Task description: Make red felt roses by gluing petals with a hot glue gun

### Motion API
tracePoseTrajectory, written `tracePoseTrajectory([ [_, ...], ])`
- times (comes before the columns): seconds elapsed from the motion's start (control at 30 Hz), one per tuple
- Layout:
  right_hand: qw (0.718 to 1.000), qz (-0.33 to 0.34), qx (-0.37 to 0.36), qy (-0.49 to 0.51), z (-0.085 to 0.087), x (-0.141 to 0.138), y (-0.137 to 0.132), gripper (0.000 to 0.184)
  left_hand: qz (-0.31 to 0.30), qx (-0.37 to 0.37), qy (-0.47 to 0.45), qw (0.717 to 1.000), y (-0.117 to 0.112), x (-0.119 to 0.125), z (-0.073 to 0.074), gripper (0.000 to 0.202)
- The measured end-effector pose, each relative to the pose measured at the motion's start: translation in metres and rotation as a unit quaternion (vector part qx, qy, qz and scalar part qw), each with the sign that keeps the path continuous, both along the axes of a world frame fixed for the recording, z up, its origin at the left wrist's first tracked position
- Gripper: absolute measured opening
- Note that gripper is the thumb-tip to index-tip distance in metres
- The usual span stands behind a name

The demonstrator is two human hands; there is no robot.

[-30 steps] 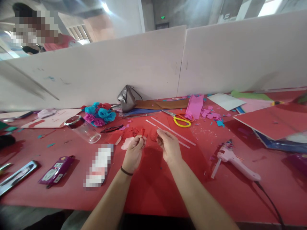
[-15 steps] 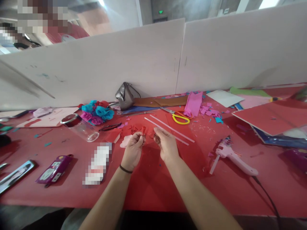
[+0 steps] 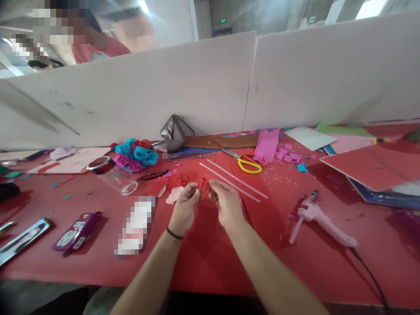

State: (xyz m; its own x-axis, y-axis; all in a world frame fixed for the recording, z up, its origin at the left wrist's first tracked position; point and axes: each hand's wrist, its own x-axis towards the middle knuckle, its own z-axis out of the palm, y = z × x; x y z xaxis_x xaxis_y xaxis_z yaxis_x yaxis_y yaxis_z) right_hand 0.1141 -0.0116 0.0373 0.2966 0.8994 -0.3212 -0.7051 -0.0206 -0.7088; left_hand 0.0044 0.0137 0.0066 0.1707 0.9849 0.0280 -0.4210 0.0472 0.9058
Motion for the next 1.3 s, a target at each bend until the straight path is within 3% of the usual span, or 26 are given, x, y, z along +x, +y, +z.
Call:
tracePoseTrajectory([
  [1.3,0.999,0.017,0.024,-0.029,0.0028,-0.0021,-0.0042,0.023,0.029,0.016,-0.001,0.999,0.0031,-0.001,-0.0009,0.02],
])
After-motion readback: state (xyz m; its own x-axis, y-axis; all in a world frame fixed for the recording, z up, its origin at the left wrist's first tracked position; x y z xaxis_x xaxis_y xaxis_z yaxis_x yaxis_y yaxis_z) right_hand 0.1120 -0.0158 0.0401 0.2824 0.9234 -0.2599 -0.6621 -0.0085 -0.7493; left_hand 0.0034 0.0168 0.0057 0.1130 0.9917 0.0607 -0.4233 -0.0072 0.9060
